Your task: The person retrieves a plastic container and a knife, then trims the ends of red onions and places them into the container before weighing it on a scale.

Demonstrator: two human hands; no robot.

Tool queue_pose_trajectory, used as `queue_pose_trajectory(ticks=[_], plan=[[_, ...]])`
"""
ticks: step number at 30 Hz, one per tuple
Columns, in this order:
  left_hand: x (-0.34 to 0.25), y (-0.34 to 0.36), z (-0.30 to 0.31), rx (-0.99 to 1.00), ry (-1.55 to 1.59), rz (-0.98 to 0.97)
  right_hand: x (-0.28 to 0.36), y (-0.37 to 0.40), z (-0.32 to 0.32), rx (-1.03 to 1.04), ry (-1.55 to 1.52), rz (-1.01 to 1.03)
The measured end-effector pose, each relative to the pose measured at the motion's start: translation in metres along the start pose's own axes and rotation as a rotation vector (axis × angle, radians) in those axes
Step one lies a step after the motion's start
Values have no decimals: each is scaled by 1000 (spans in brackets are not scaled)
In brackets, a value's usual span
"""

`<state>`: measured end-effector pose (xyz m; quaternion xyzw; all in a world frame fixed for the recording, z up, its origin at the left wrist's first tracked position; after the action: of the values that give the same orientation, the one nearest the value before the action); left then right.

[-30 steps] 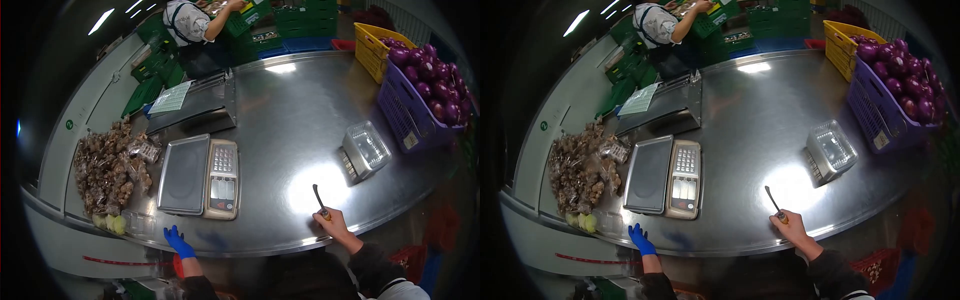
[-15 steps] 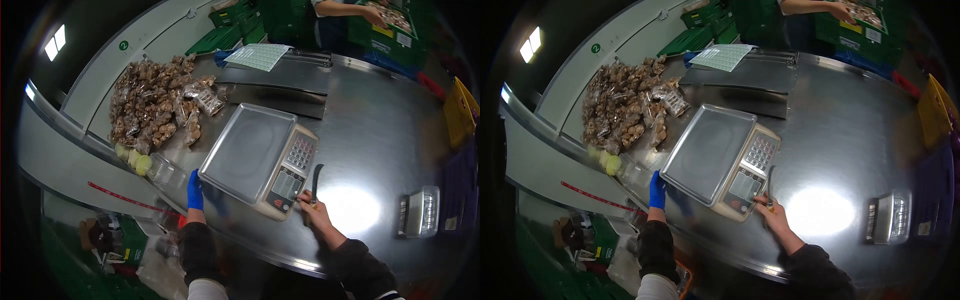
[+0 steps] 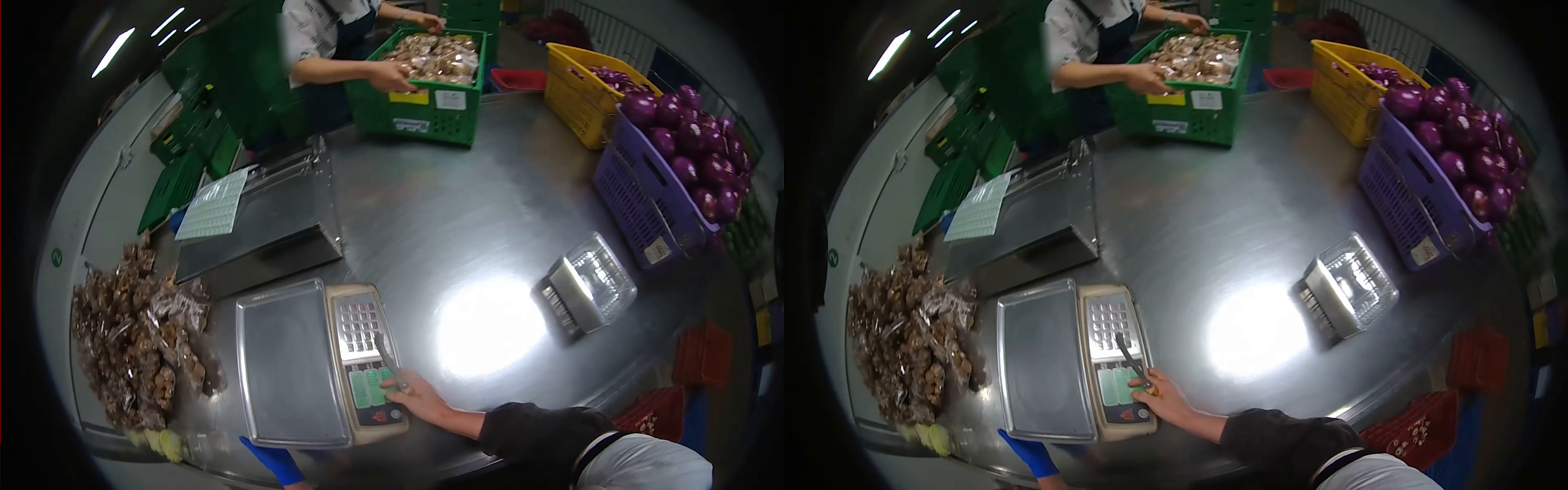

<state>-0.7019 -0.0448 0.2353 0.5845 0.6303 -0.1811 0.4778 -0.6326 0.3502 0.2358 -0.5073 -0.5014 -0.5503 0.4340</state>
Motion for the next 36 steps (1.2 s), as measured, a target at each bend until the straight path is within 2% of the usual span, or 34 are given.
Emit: queue_pose_trajectory(ticks=[2, 5, 7, 8, 12, 14, 17, 18, 20, 21, 23, 24, 26, 27, 28, 29, 32, 33, 35, 36], plan=[[16, 34, -32, -65, -2, -1, 19, 18, 31, -15, 81, -28], [50, 37, -7, -8, -42, -41, 34, 45, 73, -26, 11, -95], [34, 105, -103, -99, -151, 22, 30, 68, 96, -33, 23, -230], [26, 140, -152, -141, -204, 57, 31, 78, 108, -41, 23, -218], [50, 157, -153, -38, -274, 155, 26, 118, 143, -121, -38, -194], [63, 165, -155, 12, -223, 148, 29, 135, 158, -145, -158, -314], [67, 183, -175, 18, -207, 171, 26, 160, 178, -149, -156, -372], [69, 188, -178, 24, -206, 164, 25, 165, 185, -149, -159, -363], [72, 193, -179, -37, -216, 129, 25, 174, 200, -157, -77, -148], [73, 197, -180, -37, -216, 123, 36, 176, 211, -154, -80, -144], [74, 202, -178, -216, -296, 91, 69, 174, 244, -183, 258, 83], [75, 202, -174, -223, -295, 86, 92, 171, 262, -238, 436, 187], [76, 194, -157, -151, -385, -67, 125, 163, 300, -309, 741, 406], [77, 180, -137, -161, -386, -72, 139, 157, 314, -341, 845, 449], [77, 162, -111, -121, -533, -115, 144, 151, 328, -371, 968, 500], [75, 156, -95, -83, -680, -155, 152, 146, 339, -400, 1066, 482], [53, 163, -128, -146, -754, -128, 148, 130, 363, -304, 1129, 386], [48, 155, -125, -158, -761, -123, 148, 126, 365, -291, 1123, 381], [46, 123, -117, -139, -644, -101, 145, 121, 370, -122, 1209, 199], [49, 114, -117, -144, -653, -87, 146, 116, 372, -112, 1207, 184]])
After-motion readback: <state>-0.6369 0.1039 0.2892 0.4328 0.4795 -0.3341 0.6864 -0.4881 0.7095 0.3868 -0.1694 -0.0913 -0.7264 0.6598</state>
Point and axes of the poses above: each hand's wrist, its own y-axis away from the middle knuckle, its own z-axis out of the back of the hand, x = y × z, the point moved 1 cm from there along -y, towards the middle knuckle, and after that the axes turned 8 degrees about z, right-handed, at the moved point
